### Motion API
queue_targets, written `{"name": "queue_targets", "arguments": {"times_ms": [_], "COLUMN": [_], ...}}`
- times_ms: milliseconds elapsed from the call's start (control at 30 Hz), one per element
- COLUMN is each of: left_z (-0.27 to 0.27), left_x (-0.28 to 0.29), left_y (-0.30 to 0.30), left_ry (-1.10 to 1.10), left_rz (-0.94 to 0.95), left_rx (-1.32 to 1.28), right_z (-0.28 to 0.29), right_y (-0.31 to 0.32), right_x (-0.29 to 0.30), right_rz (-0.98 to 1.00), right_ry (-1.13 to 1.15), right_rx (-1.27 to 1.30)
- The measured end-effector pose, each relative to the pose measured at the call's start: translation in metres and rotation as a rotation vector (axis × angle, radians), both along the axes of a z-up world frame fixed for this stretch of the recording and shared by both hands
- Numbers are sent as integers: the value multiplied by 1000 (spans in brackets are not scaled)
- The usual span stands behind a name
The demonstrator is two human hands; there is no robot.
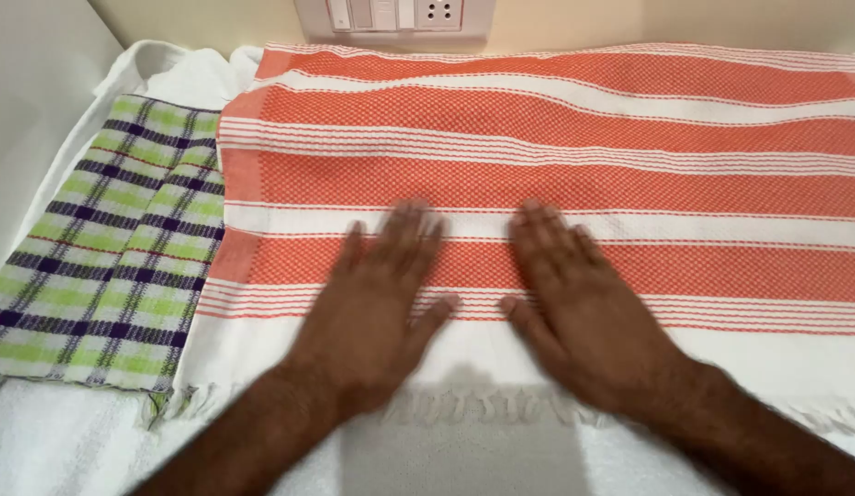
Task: The person folds a striped towel on a white surface. They smooth the towel with both hands, fold it in half lengthwise, and then fold it again to create a compact rectangle.
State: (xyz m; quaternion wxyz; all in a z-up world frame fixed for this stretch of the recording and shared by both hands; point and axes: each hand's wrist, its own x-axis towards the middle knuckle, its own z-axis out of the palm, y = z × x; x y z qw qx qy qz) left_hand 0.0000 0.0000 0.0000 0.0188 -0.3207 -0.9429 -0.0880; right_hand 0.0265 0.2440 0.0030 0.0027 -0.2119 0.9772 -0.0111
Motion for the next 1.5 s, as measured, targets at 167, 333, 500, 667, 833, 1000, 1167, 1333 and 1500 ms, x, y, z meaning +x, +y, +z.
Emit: {"name": "queue_targets", "arguments": {"times_ms": [167, 333, 500, 667, 833, 1000, 1167, 1333, 1500], "left_z": [4, 4, 4, -1, 1, -4, -3, 5, 7], "left_x": [7, -11, -22, -27, -24, 0, 20, 9, -2], "left_y": [7, -11, -23, -22, -19, 12, 22, 11, -2], "left_ry": [-136, -129, -132, -123, -122, 49, -73, -131, -134], "left_rz": [-167, -71, 143, 211, 333, -66, -240, -179, 42], "left_rx": [2, -73, -96, -100, -113, 60, 150, 62, -66], "right_z": [-6, -2, 7, 9, 9, 2, -9, 1, 2], "right_y": [-5, 4, 7, 9, 10, 5, 1, 0, 3], "right_x": [3, -4, -7, -8, -6, 2, 6, 3, 1], "right_rz": [167, 56, -113, -190, -238, 43, 108, -1, -119], "right_ry": [50, -4, -103, -110, -98, 90, 91, 2, -64], "right_rx": [25, 86, 79, 110, 79, 77, 50, 63, 70]}}
